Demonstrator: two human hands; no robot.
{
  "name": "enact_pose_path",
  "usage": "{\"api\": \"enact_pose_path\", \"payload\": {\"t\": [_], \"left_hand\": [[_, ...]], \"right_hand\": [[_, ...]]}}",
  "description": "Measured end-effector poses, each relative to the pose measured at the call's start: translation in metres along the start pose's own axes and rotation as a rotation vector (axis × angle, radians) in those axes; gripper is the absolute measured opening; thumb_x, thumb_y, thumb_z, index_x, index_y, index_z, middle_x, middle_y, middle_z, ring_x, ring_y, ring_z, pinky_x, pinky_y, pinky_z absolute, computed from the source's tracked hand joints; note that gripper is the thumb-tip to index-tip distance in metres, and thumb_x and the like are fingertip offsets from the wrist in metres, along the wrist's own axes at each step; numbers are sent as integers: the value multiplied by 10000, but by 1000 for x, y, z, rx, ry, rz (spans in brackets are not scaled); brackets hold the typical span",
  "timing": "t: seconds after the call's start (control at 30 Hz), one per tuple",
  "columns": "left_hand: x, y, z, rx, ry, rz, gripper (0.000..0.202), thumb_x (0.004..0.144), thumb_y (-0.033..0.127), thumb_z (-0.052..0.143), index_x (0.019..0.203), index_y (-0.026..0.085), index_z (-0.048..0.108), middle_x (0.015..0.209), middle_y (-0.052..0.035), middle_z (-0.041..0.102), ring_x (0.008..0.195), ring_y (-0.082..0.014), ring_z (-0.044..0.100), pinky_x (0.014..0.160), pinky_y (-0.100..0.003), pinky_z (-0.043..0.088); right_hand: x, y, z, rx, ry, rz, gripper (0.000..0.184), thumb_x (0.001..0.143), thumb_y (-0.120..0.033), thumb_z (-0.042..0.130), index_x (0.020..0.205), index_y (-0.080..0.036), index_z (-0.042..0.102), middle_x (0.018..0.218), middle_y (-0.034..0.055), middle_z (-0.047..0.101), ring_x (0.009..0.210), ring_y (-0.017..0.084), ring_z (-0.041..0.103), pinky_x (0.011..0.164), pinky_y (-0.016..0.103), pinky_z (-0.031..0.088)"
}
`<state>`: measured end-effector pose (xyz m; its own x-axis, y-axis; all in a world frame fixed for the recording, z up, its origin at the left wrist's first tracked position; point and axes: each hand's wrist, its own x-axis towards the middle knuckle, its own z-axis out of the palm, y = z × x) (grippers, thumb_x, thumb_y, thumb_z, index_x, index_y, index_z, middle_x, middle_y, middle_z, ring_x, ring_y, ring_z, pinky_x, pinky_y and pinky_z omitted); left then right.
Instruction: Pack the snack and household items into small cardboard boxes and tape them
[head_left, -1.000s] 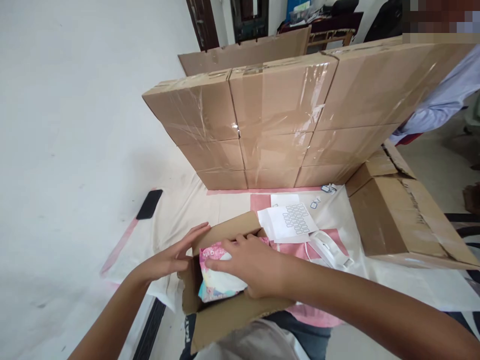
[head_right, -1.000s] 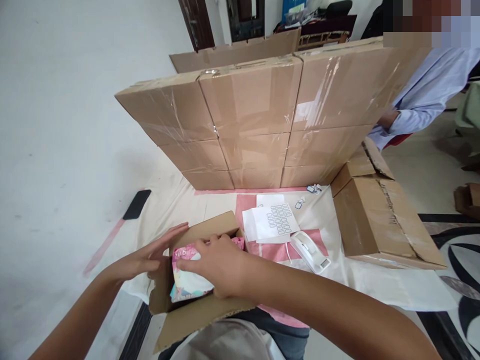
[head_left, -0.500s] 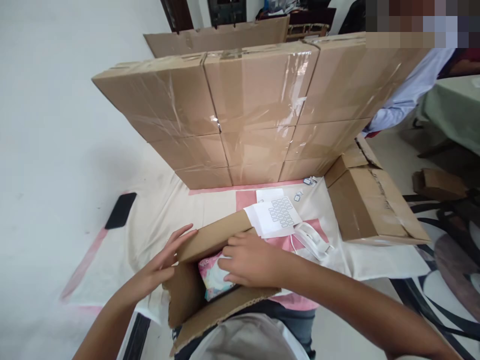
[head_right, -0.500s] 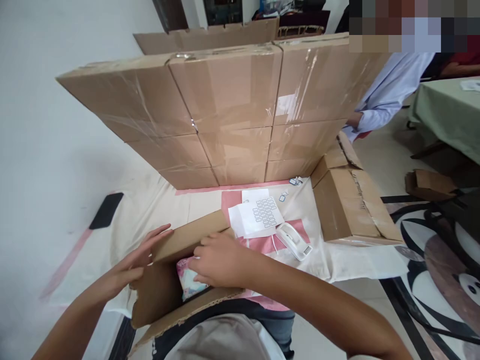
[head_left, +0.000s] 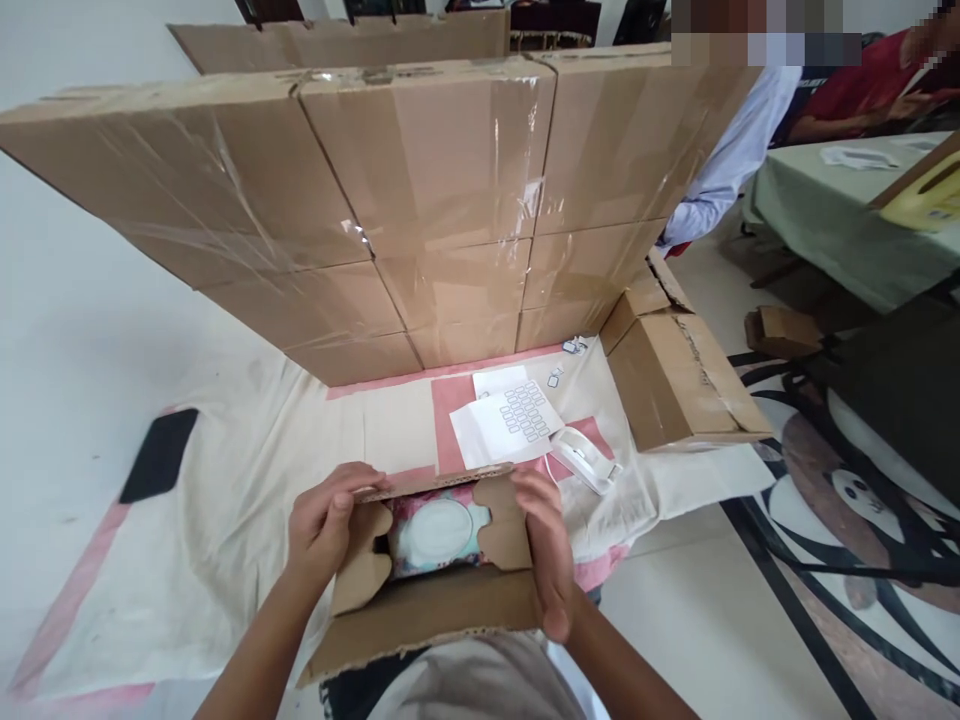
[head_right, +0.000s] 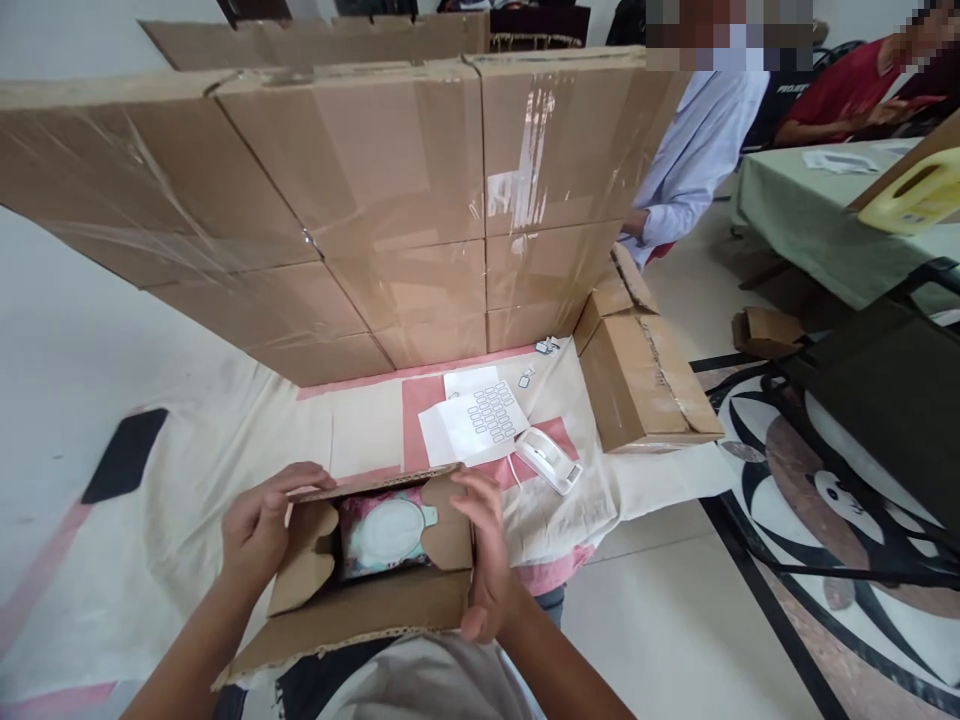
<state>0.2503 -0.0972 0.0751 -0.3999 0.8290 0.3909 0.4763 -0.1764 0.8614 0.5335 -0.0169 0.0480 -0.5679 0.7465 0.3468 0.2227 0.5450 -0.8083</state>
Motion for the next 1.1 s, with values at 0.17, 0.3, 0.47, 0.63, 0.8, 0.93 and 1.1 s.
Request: {"api": "enact_pose_path", "payload": {"t": [0.17,0.3,0.47,0.63,0.8,0.93,1.1], "left_hand": [[-11,0,-28,10,-438,-41,791,1004,711,187,1024,257,834,1189,-137,769,1203,-336,640,1032,-525,502],[-23,29,-40,346,-622,-26,832,969,770,117,1363,298,677,1508,-71,592,1517,-332,361,1212,-556,321],[-39,67,4,919,-659,339,704,953,542,602,1576,270,422,1612,-54,469,1549,-334,308,1296,-535,81],[-54,58,32,932,-540,344,540,999,296,503,1537,253,480,1582,-39,511,1563,-313,296,1303,-533,101],[-43,61,12,884,-571,367,489,977,337,567,1459,253,566,1548,-69,551,1517,-339,387,1281,-549,196],[-43,97,32,675,-473,540,375,845,191,733,1217,225,702,1351,-99,697,1354,-295,569,1188,-473,388],[-63,101,162,146,-533,551,330,888,282,719,1212,293,661,1177,-7,733,1220,-172,644,1121,-334,484]], "right_hand": [[-5,-2,10,-69,103,3,1000,799,-616,688,1539,-276,109,1447,207,363,1439,415,362,1121,630,394],[12,-15,9,104,200,107,628,956,-303,540,1515,-300,254,1486,152,362,1466,307,365,1163,543,407],[30,-28,8,201,225,182,519,920,-185,586,1414,-277,454,1423,113,479,1383,269,474,1149,484,439],[20,3,-45,117,374,130,253,958,-192,580,1194,-274,621,1224,68,633,1207,243,591,1037,444,491],[6,67,-127,-164,382,451,215,959,-341,558,1032,-227,725,1117,96,660,1048,253,634,769,361,507],[10,100,-150,-14,70,571,282,910,-413,542,902,-213,739,1000,87,683,985,250,653,877,387,503],[32,114,-152,-17,-145,728,257,835,-368,556,752,-201,734,946,69,674,952,235,660,915,353,490]]}}
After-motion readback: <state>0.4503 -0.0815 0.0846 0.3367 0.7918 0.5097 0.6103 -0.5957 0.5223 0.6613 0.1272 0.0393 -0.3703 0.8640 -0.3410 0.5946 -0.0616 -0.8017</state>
